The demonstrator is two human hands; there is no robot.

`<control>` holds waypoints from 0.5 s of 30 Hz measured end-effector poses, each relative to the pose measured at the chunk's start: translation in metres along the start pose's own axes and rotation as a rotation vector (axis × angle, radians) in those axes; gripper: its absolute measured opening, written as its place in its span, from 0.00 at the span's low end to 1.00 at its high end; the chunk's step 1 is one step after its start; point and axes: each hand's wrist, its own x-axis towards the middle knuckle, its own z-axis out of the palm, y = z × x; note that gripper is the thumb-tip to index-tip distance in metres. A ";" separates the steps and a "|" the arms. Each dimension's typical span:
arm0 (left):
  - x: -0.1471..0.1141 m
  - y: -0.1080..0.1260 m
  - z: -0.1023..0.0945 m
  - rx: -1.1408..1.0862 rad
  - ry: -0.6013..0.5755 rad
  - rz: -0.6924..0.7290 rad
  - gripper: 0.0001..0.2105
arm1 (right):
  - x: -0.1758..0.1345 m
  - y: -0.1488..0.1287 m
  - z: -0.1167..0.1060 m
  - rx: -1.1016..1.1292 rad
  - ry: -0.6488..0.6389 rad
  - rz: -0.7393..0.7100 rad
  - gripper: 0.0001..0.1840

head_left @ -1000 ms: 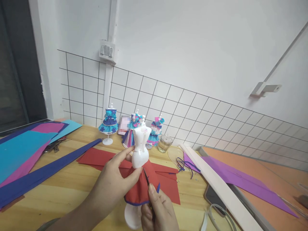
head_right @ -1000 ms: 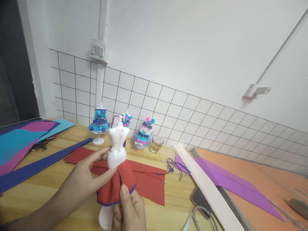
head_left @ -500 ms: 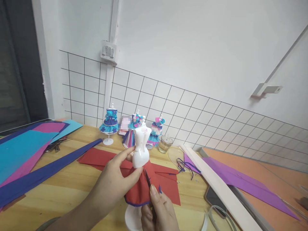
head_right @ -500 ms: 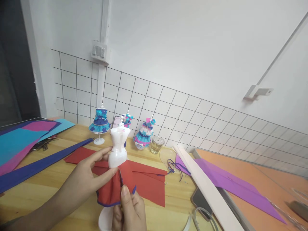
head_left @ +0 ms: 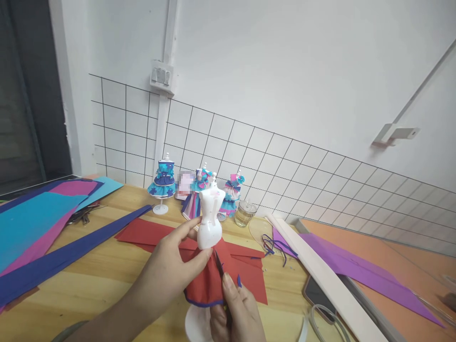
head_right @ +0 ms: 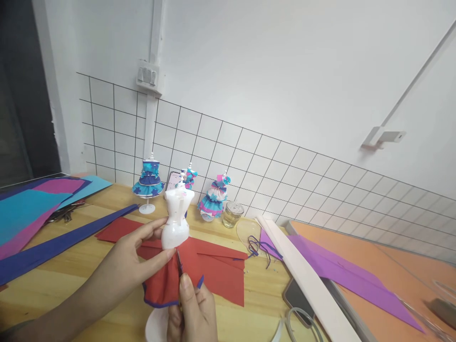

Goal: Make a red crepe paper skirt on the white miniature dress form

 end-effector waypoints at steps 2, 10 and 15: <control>0.000 0.000 0.000 -0.009 -0.012 0.001 0.20 | 0.000 0.000 0.000 -0.001 0.003 -0.011 0.32; 0.000 0.000 0.000 -0.048 -0.035 -0.018 0.20 | 0.000 -0.001 0.000 -0.076 0.033 -0.057 0.32; 0.000 0.003 -0.001 -0.063 -0.065 -0.014 0.20 | -0.003 -0.005 0.006 -0.035 0.135 -0.057 0.31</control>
